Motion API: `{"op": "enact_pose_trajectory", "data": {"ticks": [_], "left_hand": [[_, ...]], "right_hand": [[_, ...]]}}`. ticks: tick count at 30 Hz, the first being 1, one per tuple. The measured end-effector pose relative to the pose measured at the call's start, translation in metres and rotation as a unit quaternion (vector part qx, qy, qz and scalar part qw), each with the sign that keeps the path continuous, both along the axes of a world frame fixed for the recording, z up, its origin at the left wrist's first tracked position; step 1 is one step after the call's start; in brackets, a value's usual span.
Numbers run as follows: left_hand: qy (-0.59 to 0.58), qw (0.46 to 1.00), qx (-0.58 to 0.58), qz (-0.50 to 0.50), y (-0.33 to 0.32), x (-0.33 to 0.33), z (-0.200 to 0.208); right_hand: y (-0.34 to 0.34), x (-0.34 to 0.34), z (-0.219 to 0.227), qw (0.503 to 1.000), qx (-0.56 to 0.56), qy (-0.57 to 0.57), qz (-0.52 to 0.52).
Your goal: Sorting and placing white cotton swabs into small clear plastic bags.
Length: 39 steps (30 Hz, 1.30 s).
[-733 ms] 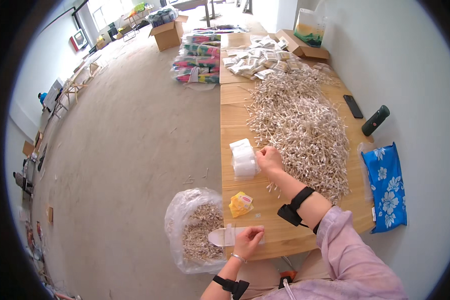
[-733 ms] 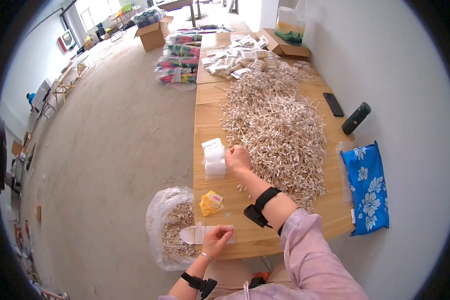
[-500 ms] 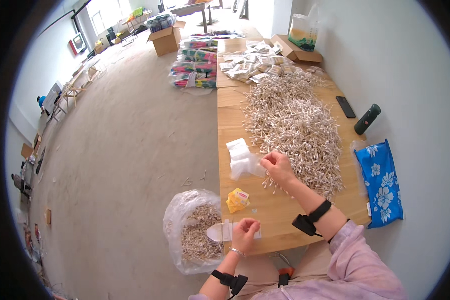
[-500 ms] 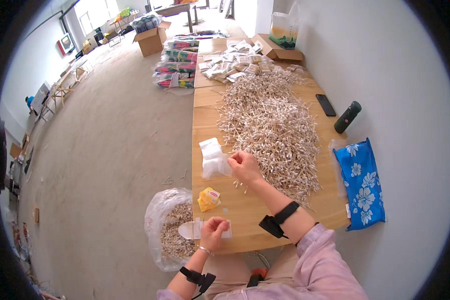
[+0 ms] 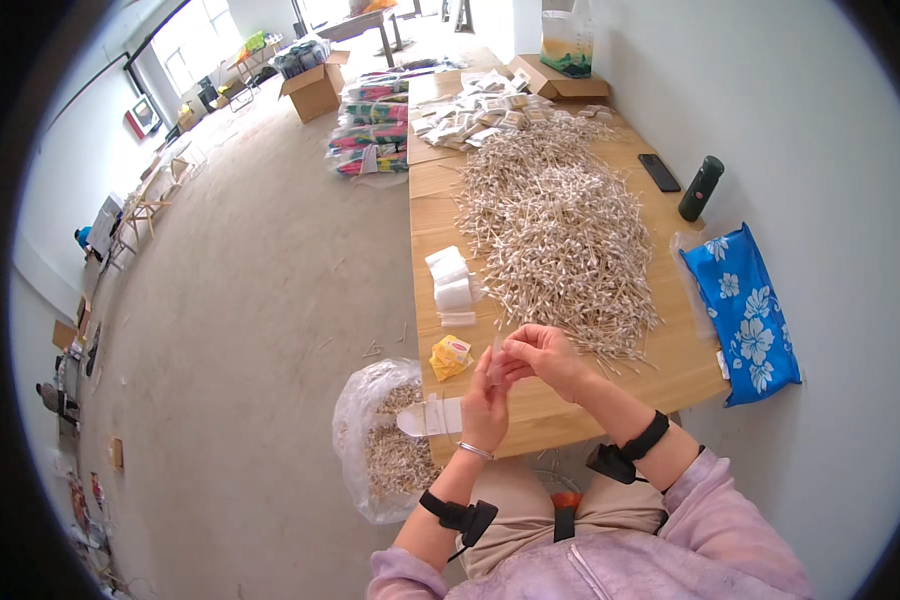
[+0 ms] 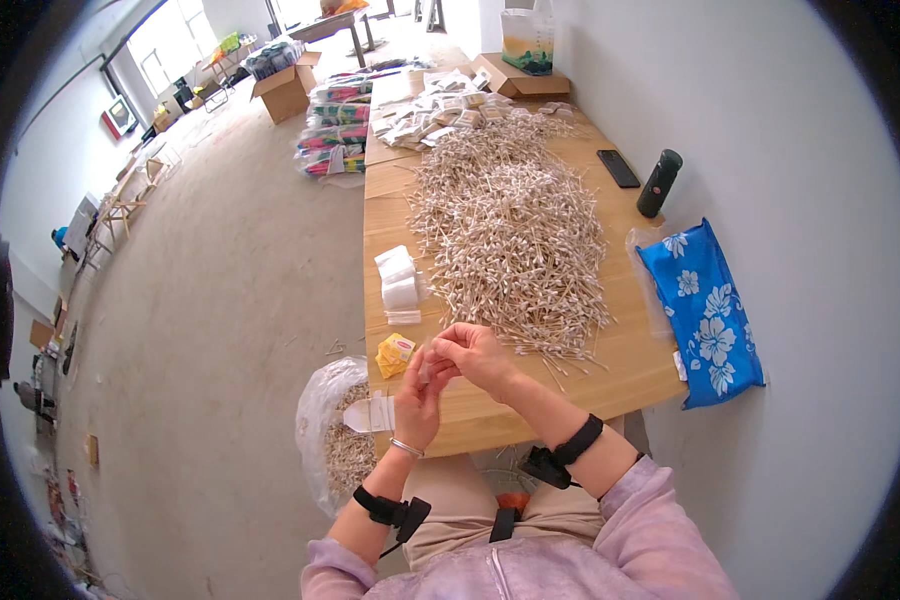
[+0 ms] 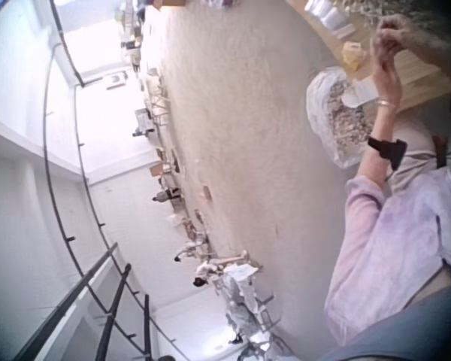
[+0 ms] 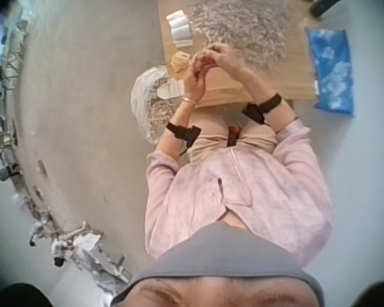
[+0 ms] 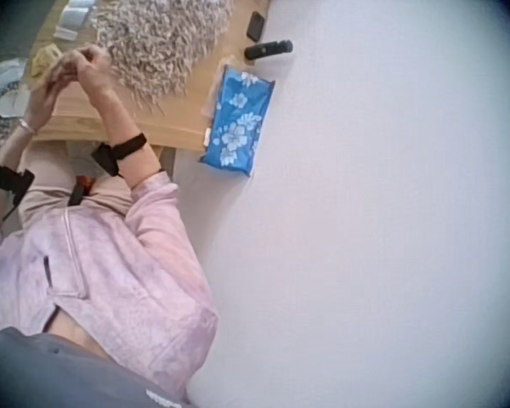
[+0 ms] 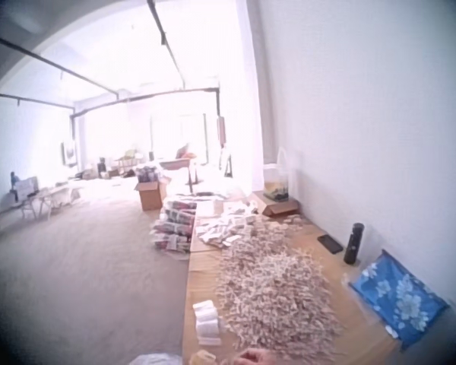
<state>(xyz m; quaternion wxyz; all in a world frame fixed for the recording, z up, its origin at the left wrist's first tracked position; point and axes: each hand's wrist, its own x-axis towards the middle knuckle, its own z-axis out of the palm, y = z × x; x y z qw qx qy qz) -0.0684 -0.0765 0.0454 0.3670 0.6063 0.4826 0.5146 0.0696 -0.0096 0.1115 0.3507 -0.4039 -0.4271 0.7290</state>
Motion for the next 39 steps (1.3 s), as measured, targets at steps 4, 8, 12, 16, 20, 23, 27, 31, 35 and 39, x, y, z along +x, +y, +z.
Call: {"op": "enact_pose_trajectory", "data": {"ticks": [4, 8, 12, 16, 20, 23, 27, 31, 35, 39], "left_hand": [[-0.33, 0.927, -0.158, 0.077, -0.002, 0.002, -0.003], [-0.397, 0.891, -0.186, 0.119, -0.009, 0.005, 0.003], [-0.375, 0.902, -0.183, 0.11, -0.015, 0.007, 0.004], [-0.35, 0.916, -0.175, 0.09, -0.02, 0.005, 0.002], [-0.342, 0.913, -0.151, 0.166, -0.018, 0.01, 0.005], [-0.218, 0.926, -0.054, 0.303, -0.019, 0.007, -0.006], [0.019, 0.972, -0.054, 0.228, -0.029, -0.002, -0.006], [-0.041, 0.977, -0.103, 0.185, -0.032, -0.004, -0.008], [0.062, 0.98, -0.016, 0.19, -0.035, -0.004, 0.0], [0.238, 0.954, 0.032, 0.178, -0.035, -0.012, 0.006]], "right_hand": [[-0.007, 0.019, -0.015, 0.996, 0.045, -0.027, -0.068], [-0.029, 0.028, -0.034, 0.99, 0.04, -0.128, -0.04], [-0.043, 0.017, -0.035, 0.994, 0.001, -0.111, -0.018], [-0.041, 0.006, -0.037, 0.992, -0.006, -0.113, -0.056], [-0.039, 0.003, -0.046, 0.993, 0.005, -0.087, -0.076], [-0.039, -0.006, -0.048, 0.992, -0.003, -0.074, -0.105], [-0.04, -0.014, -0.055, 0.991, 0.016, -0.057, -0.118], [-0.045, -0.023, -0.06, 0.996, 0.02, -0.026, -0.085], [-0.047, -0.023, -0.07, 0.996, 0.03, -0.028, -0.077], [-0.054, -0.03, -0.081, 0.99, 0.072, -0.074, -0.092]]}}
